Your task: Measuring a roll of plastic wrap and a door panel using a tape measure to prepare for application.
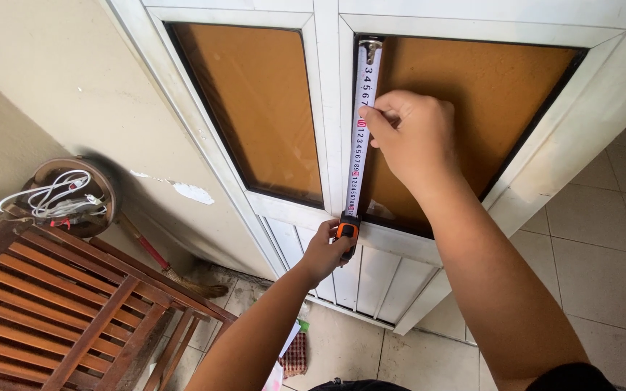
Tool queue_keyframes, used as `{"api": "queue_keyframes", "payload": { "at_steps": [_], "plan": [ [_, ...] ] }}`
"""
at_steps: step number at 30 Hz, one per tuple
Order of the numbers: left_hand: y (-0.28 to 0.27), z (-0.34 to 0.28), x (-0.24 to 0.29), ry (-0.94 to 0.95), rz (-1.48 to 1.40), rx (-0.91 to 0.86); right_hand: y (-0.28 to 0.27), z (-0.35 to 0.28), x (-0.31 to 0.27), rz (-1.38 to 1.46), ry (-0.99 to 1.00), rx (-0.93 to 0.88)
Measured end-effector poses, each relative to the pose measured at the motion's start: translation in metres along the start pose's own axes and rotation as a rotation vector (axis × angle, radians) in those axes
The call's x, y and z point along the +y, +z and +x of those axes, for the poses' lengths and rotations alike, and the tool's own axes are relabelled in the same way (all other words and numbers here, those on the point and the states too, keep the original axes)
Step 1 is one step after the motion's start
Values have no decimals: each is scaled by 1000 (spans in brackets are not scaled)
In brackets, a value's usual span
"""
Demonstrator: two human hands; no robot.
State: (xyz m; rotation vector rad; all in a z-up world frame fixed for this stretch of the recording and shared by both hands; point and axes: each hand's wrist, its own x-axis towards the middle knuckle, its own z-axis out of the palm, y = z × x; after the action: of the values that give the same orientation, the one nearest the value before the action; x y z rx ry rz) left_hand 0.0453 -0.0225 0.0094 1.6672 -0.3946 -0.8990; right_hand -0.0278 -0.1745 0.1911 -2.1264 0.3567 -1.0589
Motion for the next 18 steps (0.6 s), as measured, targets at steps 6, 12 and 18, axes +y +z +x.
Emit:
{"api": "queue_keyframes", "payload": {
  "at_steps": [6,12,18],
  "plan": [
    [-2,-1,1,0,20,-52,3,6,11,-85,-27,3],
    [11,-3,-2,30,65,-80,0,4,8,-56,-38,12],
    [12,-13,9,60,241,-35,-2,1,3,-9,-28,-4]
  ]
}}
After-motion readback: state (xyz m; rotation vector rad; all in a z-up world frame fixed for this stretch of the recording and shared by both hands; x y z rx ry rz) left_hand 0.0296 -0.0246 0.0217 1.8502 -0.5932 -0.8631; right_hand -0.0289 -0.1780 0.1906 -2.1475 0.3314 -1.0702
